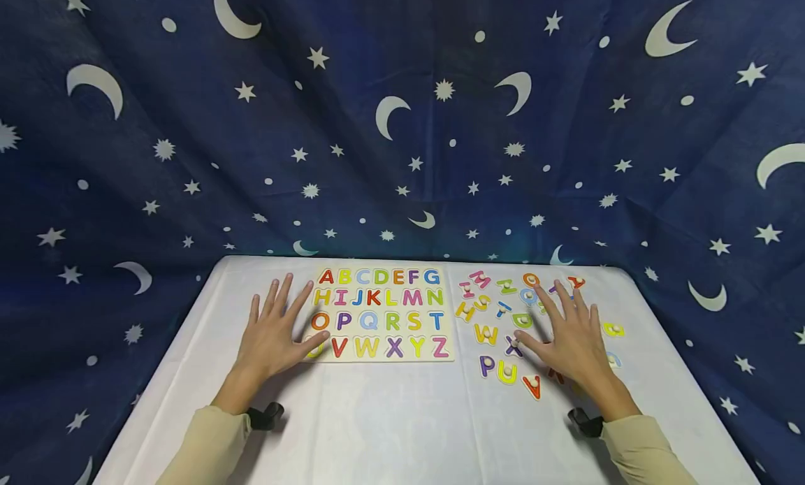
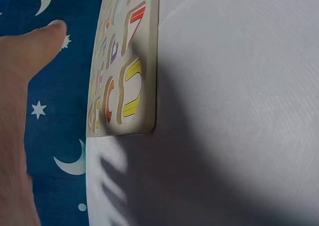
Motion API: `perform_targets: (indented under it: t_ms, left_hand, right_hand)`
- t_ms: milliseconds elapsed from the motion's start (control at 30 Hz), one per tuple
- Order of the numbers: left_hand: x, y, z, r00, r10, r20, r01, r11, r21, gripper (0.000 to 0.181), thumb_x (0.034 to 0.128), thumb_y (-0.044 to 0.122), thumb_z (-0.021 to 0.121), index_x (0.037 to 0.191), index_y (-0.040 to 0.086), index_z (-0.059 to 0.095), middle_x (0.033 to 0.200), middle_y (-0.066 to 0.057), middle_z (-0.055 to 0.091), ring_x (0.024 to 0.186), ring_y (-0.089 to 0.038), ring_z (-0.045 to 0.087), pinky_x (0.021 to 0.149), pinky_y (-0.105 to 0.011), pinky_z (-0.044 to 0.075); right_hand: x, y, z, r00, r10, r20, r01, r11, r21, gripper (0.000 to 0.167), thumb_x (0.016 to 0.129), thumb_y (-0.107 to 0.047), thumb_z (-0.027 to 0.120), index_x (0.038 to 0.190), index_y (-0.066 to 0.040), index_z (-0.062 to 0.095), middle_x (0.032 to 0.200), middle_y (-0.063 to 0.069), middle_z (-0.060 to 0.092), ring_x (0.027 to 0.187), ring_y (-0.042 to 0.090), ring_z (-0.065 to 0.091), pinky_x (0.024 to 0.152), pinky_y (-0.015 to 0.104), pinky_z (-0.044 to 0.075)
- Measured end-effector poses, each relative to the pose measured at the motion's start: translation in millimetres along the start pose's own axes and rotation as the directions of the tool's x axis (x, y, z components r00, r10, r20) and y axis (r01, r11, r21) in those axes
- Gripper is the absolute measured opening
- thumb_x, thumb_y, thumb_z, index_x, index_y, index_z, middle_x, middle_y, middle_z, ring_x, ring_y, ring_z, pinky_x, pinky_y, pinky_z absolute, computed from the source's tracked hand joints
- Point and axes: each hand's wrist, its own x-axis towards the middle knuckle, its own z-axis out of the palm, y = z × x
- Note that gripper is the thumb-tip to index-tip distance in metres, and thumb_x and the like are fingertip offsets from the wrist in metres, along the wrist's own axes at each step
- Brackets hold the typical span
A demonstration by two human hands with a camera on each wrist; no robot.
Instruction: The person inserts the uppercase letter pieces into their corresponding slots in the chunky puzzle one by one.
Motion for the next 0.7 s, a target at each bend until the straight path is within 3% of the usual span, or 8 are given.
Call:
perform_targets:
  t_ms: [200, 300, 433, 567, 700]
  left_hand:
    - [-5.2, -3.2, 1.1, 0.996, -0.024, 0.084, 0.034, 0.992, -0.125, 0.106, 0.0804, 0.065, 0.075, 0.164, 0.022, 0.026, 0.169, -0.020, 0.021, 0.150, -0.046, 0.028, 0.116, -0.074, 0.022]
    - [-8.6, -5.2, 6.4, 0.991, -0.025, 0.133, 0.050, 0.980, -0.193, 0.109, 0.0779, 0.063, 0.079, 0.164, 0.020, 0.027, 0.167, -0.021, 0.024, 0.150, -0.045, 0.029, 0.115, -0.075, 0.023]
    - [-12.3, -8.7, 13.6, 0.988, -0.012, 0.155, 0.047, 0.973, -0.227, 0.113, 0.0738, 0.065, 0.082, 0.163, 0.018, 0.030, 0.164, -0.022, 0.031, 0.149, -0.047, 0.030, 0.114, -0.077, 0.022]
    - [-15.8, -12.3, 16.9, 0.983, -0.036, 0.179, 0.078, 0.969, -0.234, 0.116, 0.0689, 0.065, 0.085, 0.161, 0.016, 0.034, 0.161, -0.024, 0.036, 0.148, -0.051, 0.028, 0.114, -0.079, 0.017]
    - [-19.2, -13.2, 18.2, 0.978, -0.048, 0.204, 0.096, 0.968, -0.231, 0.118, 0.0647, 0.064, 0.088, 0.159, 0.014, 0.038, 0.160, -0.025, 0.037, 0.148, -0.053, 0.026, 0.115, -0.078, 0.014]
  right_hand:
    - [18.1, 21, -5, 0.998, 0.036, -0.055, -0.030, 0.994, 0.108, 0.090, 0.088, -0.048, 0.077, 0.162, -0.021, 0.032, 0.162, 0.026, 0.027, 0.142, 0.057, 0.027, 0.109, 0.079, 0.022]
    - [28.4, 39, -5, 0.996, 0.079, -0.053, -0.069, 0.984, 0.161, 0.085, 0.091, -0.046, 0.075, 0.160, -0.016, 0.035, 0.159, 0.029, 0.031, 0.137, 0.060, 0.031, 0.104, 0.081, 0.027]
    - [42.9, 62, -6, 0.991, 0.136, -0.005, -0.132, 0.969, 0.207, 0.083, 0.094, -0.045, 0.072, 0.159, -0.009, 0.034, 0.152, 0.035, 0.037, 0.133, 0.063, 0.035, 0.103, 0.080, 0.030]
    - [60.6, 79, -6, 0.979, 0.194, 0.059, -0.203, 0.944, 0.261, 0.080, 0.098, -0.043, 0.068, 0.157, -0.002, 0.033, 0.148, 0.039, 0.040, 0.132, 0.062, 0.038, 0.104, 0.079, 0.032]
    - [72.6, 95, -5, 0.943, 0.310, 0.123, -0.333, 0.895, 0.296, 0.075, 0.101, -0.043, 0.063, 0.156, 0.001, 0.034, 0.147, 0.039, 0.041, 0.131, 0.061, 0.039, 0.101, 0.073, 0.040]
